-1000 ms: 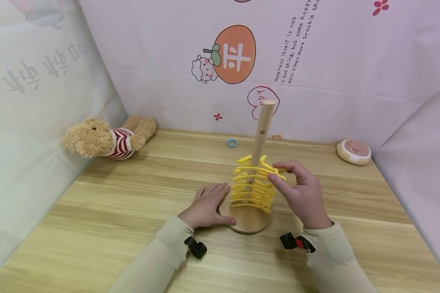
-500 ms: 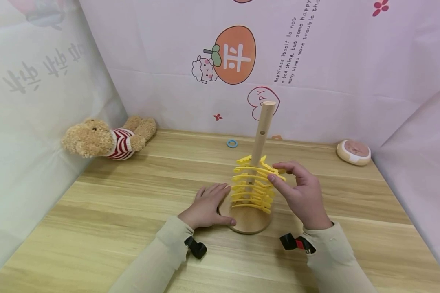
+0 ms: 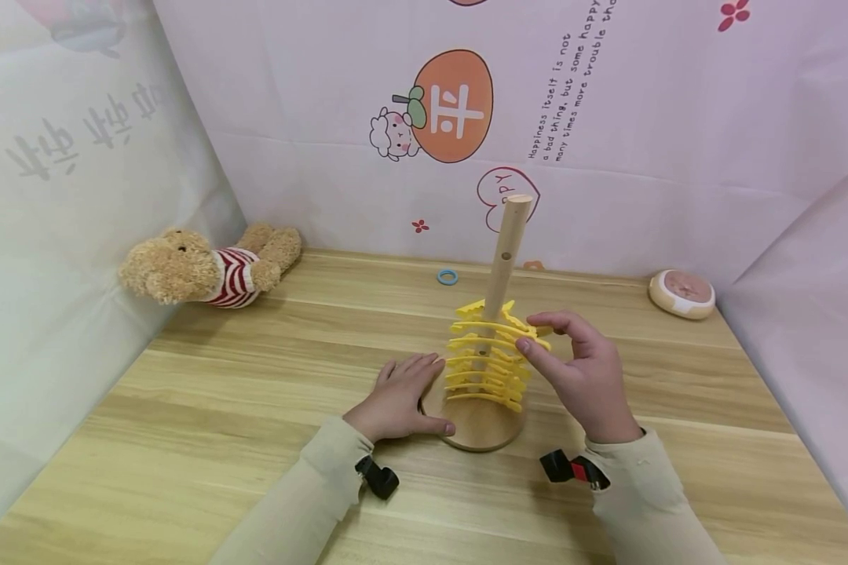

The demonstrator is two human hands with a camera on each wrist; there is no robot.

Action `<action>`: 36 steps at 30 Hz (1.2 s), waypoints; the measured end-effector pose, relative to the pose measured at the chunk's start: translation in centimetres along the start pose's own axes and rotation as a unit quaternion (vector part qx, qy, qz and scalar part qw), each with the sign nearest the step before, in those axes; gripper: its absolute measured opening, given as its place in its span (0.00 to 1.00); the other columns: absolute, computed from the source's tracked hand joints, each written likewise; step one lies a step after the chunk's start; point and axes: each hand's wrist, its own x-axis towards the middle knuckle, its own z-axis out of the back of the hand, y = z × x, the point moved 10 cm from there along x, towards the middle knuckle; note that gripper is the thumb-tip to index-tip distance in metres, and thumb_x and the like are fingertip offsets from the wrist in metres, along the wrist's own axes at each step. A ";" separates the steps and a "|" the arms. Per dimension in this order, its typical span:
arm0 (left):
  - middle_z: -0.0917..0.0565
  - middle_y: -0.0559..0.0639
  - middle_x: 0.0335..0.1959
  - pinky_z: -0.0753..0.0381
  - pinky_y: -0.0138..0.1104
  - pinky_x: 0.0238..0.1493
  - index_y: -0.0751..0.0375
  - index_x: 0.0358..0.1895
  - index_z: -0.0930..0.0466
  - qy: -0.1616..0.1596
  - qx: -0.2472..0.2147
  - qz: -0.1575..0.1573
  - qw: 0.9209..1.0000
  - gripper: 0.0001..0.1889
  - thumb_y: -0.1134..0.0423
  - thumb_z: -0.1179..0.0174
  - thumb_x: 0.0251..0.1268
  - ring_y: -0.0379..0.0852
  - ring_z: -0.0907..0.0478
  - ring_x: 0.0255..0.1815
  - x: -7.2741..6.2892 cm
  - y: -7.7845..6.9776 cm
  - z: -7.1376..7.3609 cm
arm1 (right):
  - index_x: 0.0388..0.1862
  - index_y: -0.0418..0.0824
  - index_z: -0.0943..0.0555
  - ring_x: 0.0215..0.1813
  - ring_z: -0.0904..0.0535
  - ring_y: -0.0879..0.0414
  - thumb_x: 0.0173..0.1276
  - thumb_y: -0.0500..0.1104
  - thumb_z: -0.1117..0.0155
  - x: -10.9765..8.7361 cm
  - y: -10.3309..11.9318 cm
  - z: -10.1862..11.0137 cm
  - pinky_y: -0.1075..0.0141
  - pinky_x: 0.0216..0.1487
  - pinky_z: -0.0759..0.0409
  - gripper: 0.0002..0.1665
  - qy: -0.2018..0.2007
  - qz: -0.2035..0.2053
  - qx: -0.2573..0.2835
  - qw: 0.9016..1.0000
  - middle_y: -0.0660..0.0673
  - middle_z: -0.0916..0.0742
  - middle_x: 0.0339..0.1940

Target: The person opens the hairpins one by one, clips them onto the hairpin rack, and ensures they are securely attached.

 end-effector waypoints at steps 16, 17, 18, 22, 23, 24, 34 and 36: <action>0.47 0.49 0.81 0.64 0.56 0.77 0.51 0.81 0.47 0.004 0.003 0.004 1.000 0.57 0.30 0.33 0.52 0.50 0.55 0.82 0.1 0.1 -0.1 | 0.44 0.37 0.15 0.52 0.23 0.57 0.61 0.29 0.28 0.0 0.8 -0.2 0.73 0.50 0.25 0.12 0.010 0.031 0.035 0.999 0.42 0.12 0.45; 0.47 0.49 0.82 0.64 0.56 0.77 0.51 0.81 0.47 0.004 0.004 0.004 1.000 0.56 0.29 0.33 0.52 0.50 0.55 0.82 0.1 0.1 -0.1 | 0.44 0.37 0.15 0.52 0.23 0.57 0.61 0.29 0.28 0.0 0.8 -0.2 0.74 0.46 0.23 0.12 0.012 0.032 0.033 0.999 0.42 0.13 0.45; 0.47 0.49 0.81 0.64 0.56 0.77 0.51 0.81 0.47 0.003 0.004 0.004 1.000 0.57 0.29 0.33 0.52 0.50 0.55 0.82 0.1 0.1 -0.1 | 0.44 0.37 0.16 0.52 0.23 0.57 0.62 0.30 0.28 -0.1 0.7 -0.2 0.74 0.42 0.22 0.12 0.014 0.033 0.031 0.999 0.42 0.13 0.45; 0.46 0.49 0.81 0.64 0.57 0.77 0.52 0.81 0.46 0.000 0.006 0.000 1.000 0.56 0.29 0.33 0.52 0.51 0.55 0.82 0.1 0.1 -0.1 | 0.44 0.37 0.16 0.53 0.23 0.57 0.62 0.30 0.27 -0.2 0.5 -0.3 0.73 0.24 0.22 0.12 0.020 0.031 0.033 0.999 0.41 0.13 0.46; 0.46 0.49 0.81 0.64 0.58 0.77 0.52 0.80 0.45 -0.001 0.006 -0.001 1.000 0.56 0.29 0.33 0.52 0.51 0.54 0.82 0.0 0.0 -0.1 | 0.45 0.38 0.16 0.53 0.23 0.57 0.62 0.31 0.28 -0.2 0.5 -0.3 0.72 0.21 0.23 0.12 0.021 0.030 0.035 0.999 0.41 0.13 0.46; 0.46 0.49 0.81 0.64 0.58 0.77 0.52 0.80 0.45 -0.001 0.005 -0.002 1.000 0.56 0.29 0.33 0.52 0.51 0.54 0.82 0.0 0.0 -0.1 | 0.45 0.38 0.16 0.53 0.23 0.57 0.62 0.31 0.28 -0.2 0.5 -0.4 0.71 0.18 0.24 0.12 0.022 0.029 0.036 0.999 0.41 0.14 0.46; 0.45 0.50 0.81 0.63 0.58 0.77 0.51 0.81 0.46 -0.002 0.005 -0.003 1.000 0.56 0.29 0.33 0.52 0.51 0.54 0.82 0.0 -0.1 0.0 | 0.44 0.37 0.15 0.53 0.23 0.56 0.61 0.28 0.28 -0.2 0.9 -0.4 0.75 0.41 0.21 0.13 0.009 0.030 0.047 0.998 0.43 0.13 0.45; 0.45 0.50 0.81 0.63 0.58 0.77 0.51 0.81 0.46 -0.002 0.006 -0.003 1.000 0.56 0.29 0.33 0.52 0.51 0.54 0.82 0.0 -0.1 0.0 | 0.44 0.37 0.15 0.52 0.23 0.55 0.60 0.28 0.28 -0.2 0.9 -0.4 0.75 0.41 0.21 0.13 0.008 0.029 0.051 0.998 0.43 0.13 0.45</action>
